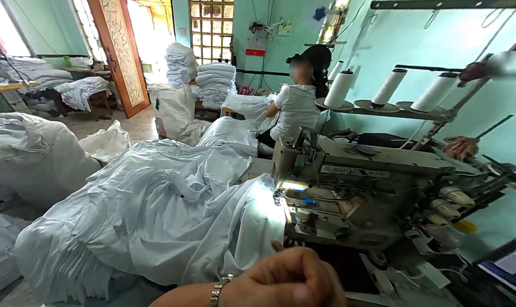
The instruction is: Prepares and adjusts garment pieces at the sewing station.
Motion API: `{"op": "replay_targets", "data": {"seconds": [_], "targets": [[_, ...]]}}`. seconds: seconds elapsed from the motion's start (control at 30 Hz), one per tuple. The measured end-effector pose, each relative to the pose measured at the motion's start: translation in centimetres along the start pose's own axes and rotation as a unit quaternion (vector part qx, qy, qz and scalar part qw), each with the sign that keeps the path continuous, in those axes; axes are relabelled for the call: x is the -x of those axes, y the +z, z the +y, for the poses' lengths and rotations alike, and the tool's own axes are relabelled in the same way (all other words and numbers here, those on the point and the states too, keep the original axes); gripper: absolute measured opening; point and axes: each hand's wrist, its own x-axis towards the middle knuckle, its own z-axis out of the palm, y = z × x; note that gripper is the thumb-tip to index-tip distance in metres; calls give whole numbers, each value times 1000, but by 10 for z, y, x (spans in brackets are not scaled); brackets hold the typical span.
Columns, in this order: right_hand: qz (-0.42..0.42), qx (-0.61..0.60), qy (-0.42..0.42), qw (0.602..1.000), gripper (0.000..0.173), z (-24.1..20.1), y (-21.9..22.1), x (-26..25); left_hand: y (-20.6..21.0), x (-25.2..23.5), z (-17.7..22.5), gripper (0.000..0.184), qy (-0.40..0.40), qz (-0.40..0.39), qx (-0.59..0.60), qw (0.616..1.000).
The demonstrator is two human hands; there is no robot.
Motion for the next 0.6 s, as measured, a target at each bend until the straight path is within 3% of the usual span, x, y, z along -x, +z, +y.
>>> {"op": "replay_targets", "data": {"seconds": [0.1, 0.23, 0.3, 0.33, 0.37, 0.4, 0.43, 0.47, 0.53, 0.6], "targets": [[42, 9, 44, 998, 10, -31, 22, 12, -34, 21, 6, 37, -17, 39, -135, 990], [-21, 15, -37, 999, 14, 25, -12, -8, -93, 63, 16, 53, -64, 22, -342, 937], [-27, 24, -47, 998, 15, 32, -16, -11, -112, 86, 21, 39, -137, -47, -509, 849], [-26, 27, -45, 998, 17, 31, -16, -11, -118, 96, 25, 23, -195, -105, -600, 769], [-24, 28, -43, 998, 18, 31, -14, -11, -121, 105, 28, 20, -267, -172, -672, 669], [-21, 31, -44, 998, 20, 31, -13, -11, -124, 114, 30, 37, -330, -221, -711, 581], [-21, 34, -45, 998, 20, 31, -14, -11, -128, 123, 30, 44, -355, -244, -736, 522], [-24, 39, -45, 998, 20, 32, -15, -10, -130, 130, 31, 38, -352, -255, -759, 484], [-34, 45, -48, 997, 17, 33, -18, -11, -130, 130, 39, 18, -318, -263, -794, 447], [-37, 36, -51, 997, 13, 34, -17, -12, -124, 119, 50, 14, -296, -243, -804, 454]]}}
